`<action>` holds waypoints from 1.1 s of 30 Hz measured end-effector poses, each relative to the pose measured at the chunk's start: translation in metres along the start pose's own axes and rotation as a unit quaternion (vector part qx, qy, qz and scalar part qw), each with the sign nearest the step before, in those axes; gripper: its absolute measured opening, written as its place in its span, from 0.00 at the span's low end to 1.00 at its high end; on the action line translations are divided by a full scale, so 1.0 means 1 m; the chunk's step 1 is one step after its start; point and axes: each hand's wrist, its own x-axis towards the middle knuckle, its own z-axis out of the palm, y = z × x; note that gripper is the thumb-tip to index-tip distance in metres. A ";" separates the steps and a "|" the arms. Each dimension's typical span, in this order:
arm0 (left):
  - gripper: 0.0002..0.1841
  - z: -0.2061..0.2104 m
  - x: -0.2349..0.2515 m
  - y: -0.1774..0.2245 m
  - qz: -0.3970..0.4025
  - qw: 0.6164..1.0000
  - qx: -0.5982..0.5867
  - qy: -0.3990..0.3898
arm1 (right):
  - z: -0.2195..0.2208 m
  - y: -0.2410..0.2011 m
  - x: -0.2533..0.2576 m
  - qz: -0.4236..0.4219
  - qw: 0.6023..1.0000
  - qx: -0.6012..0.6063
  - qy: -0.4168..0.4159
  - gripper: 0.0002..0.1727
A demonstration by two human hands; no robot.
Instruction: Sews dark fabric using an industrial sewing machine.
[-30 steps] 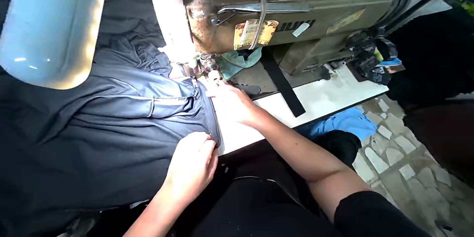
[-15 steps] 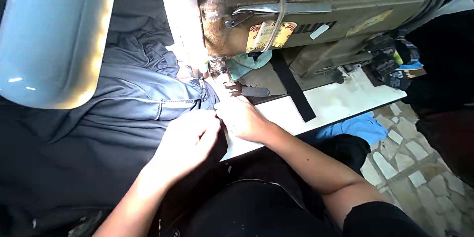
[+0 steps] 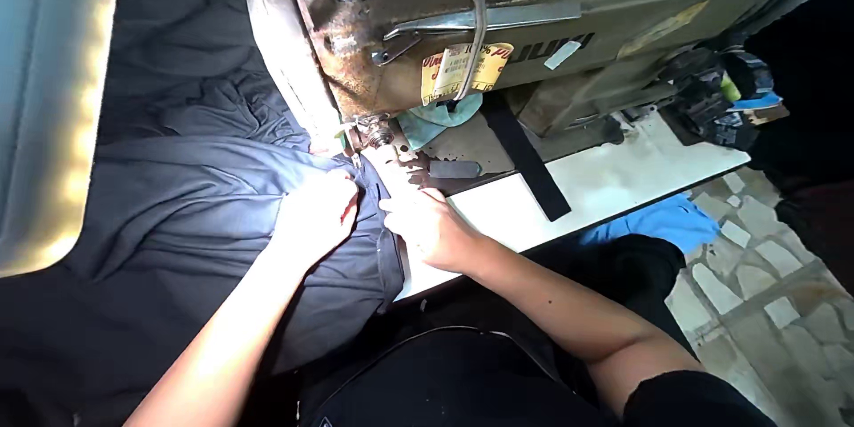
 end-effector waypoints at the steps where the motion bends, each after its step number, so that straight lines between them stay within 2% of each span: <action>1: 0.14 -0.002 -0.001 0.001 -0.027 1.000 0.005 -0.006 | 0.000 0.000 0.000 -0.004 1.000 -0.009 -0.010 0.09; 3: 0.18 -0.007 0.003 0.009 -0.106 0.993 0.027 -0.053 | 0.001 0.001 0.000 -0.011 0.999 -0.024 -0.020 0.09; 5: 0.20 -0.015 0.016 0.018 -0.208 0.968 0.056 -0.131 | -0.001 0.001 0.002 -0.007 0.999 -0.024 -0.026 0.09; 7: 0.24 -0.017 0.025 0.017 -0.252 0.949 0.091 -0.166 | -0.005 -0.001 0.007 0.016 0.998 -0.019 -0.052 0.08; 10: 0.25 -0.016 0.034 0.004 -0.240 0.951 0.117 -0.158 | -0.004 0.001 0.013 0.043 0.998 -0.024 -0.036 0.08; 12: 0.22 -0.015 0.041 -0.002 -0.234 0.954 0.117 -0.148 | -0.001 0.001 0.016 0.061 0.998 -0.024 -0.025 0.08; 16: 0.22 -0.006 0.047 -0.012 -0.220 0.961 0.107 -0.130 | 0.000 0.000 0.017 0.067 0.997 -0.033 -0.035 0.09; 19: 0.24 0.001 0.036 -0.016 -0.180 0.978 0.095 -0.054 | 0.001 0.000 0.015 0.053 0.998 -0.029 -0.023 0.10; 22: 0.27 0.003 0.010 -0.017 -0.061 0.995 0.056 0.055 | 0.004 0.002 0.011 0.030 0.999 -0.028 0.009 0.09; 24: 0.23 0.003 -0.011 -0.020 0.005 0.999 0.017 0.049 | 0.005 0.001 0.014 0.026 0.999 -0.036 -0.003 0.09; 26: 0.17 0.002 -0.023 -0.023 0.032 0.999 -0.009 0.030 | 0.005 -0.004 0.019 0.019 0.997 -0.059 -0.042 0.09; 33: 0.16 -0.002 -0.009 -0.044 0.007 1.000 0.003 0.020 | -0.007 -0.007 0.030 -0.003 0.985 -0.101 -0.137 0.05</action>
